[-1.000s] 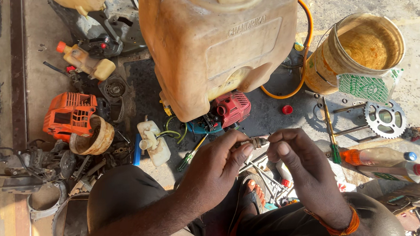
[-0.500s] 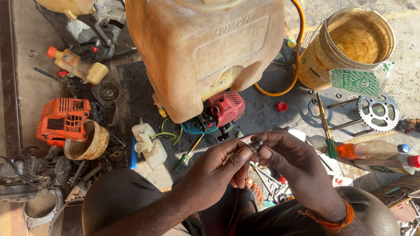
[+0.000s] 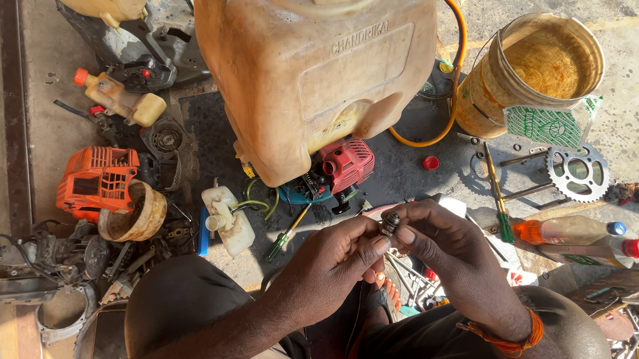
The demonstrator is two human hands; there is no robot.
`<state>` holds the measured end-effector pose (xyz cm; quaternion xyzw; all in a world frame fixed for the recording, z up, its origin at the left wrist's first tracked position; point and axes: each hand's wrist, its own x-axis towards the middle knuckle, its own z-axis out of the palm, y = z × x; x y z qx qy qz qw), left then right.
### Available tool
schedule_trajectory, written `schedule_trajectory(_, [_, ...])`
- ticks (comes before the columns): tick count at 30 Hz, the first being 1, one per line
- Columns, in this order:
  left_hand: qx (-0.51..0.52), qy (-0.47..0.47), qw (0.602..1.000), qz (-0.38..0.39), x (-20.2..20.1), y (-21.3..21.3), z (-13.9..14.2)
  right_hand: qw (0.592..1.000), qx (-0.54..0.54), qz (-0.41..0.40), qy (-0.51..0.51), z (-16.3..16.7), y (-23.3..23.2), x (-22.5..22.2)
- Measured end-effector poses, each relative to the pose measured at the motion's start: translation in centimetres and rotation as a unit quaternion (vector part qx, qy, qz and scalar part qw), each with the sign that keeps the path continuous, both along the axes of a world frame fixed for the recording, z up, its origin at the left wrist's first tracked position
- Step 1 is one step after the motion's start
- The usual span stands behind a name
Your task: The person sits on the ground of a repair yard and works on a small engine component, turning and fitting a small metal part between their fingers for most of the clip. They then set the part down and handle a white plastic fuel tank, fitting a fitting into it.
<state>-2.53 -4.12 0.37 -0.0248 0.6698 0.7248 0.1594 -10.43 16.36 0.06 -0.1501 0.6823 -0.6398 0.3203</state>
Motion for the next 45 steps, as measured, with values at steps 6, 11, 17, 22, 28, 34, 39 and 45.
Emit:
schedule_trajectory(6, [-0.023,-0.016,1.000,0.009,0.1,-0.1,0.0,1.000,-0.008,0.010,0.004,-0.1,-0.2,0.1])
schedule_trajectory(11, [-0.029,-0.007,1.000,0.011,0.0,-0.2,-0.1,1.000,-0.017,0.018,0.003,0.1,-0.4,0.0])
schedule_trajectory(17, [-0.037,0.007,0.999,0.014,-0.1,-0.2,-0.4,0.999,-0.014,0.045,0.025,0.2,-0.5,0.1])
schedule_trajectory(22, [-0.068,0.032,0.997,0.030,0.2,0.0,-0.5,1.000,-0.005,0.007,-0.009,-0.3,-0.3,0.2])
schedule_trajectory(28, [-0.089,0.081,0.991,0.062,0.2,-0.2,0.1,0.999,-0.023,-0.044,0.000,-0.6,-0.5,0.2])
schedule_trajectory(34, [-0.118,0.041,0.988,0.088,0.0,-0.2,0.7,0.976,0.119,-0.039,0.176,0.2,-1.5,0.9])
schedule_trajectory(39, [-0.081,0.017,0.994,0.073,-0.2,-0.2,0.5,0.958,0.180,0.015,0.225,1.0,-1.8,1.3])
schedule_trajectory(45, [-0.070,0.061,0.992,0.089,-0.1,-0.1,-0.1,0.957,0.196,0.008,0.215,1.4,-2.0,1.2])
